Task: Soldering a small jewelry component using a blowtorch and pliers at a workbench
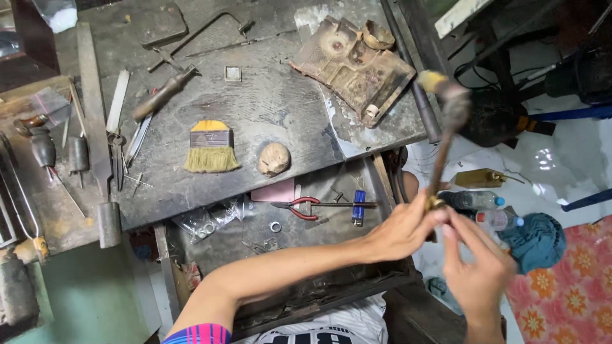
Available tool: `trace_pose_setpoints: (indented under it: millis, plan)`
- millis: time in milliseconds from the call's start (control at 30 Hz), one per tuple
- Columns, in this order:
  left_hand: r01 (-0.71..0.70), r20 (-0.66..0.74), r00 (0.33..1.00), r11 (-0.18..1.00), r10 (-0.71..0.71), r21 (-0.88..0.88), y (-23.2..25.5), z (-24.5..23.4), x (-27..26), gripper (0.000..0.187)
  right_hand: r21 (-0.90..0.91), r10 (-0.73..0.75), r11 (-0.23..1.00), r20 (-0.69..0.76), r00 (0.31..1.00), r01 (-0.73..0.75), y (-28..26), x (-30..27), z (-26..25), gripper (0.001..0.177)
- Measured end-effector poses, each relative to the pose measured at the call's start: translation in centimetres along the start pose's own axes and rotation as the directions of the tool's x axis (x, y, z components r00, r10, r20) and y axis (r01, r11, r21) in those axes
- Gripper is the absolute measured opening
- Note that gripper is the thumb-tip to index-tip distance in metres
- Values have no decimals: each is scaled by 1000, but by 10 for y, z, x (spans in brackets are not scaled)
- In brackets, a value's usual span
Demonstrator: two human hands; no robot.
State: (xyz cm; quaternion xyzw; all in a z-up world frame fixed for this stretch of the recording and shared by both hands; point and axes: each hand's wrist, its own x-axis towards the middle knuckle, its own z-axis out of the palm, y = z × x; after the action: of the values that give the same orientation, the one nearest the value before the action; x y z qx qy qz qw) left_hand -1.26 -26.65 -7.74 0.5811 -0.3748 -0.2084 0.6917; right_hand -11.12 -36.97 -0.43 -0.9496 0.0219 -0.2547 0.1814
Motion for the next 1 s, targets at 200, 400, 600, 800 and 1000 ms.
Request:
trace_pose_setpoints:
  millis: [200, 400, 600, 800, 1000]
  plan:
    - [180, 33, 983, 983, -181, 22, 31, -35, -3, 42, -74, 444, 880, 483, 755, -470, -21, -48, 38, 15]
    - [196, 16, 980, 981, -196, -10, 26, -26, -10, 26, -61, 445, 869, 527, 724, -490, -49, -129, 82, 20]
    - [366, 5, 930, 928, -367, 67, -22, -3, -13, 22, -23, 396, 888, 547, 738, -459, -16, -173, 129, 32]
    - [95, -159, 976, 944, -152, -317, 38, -23, -4, 38, -12, 359, 898, 596, 719, -439, 30, -99, 124, 46]
    - [83, -331, 932, 976, -147, -200, 19, -3, -7, 56, 350, 469, 662, 496, 731, -663, 47, -58, 29, 37]
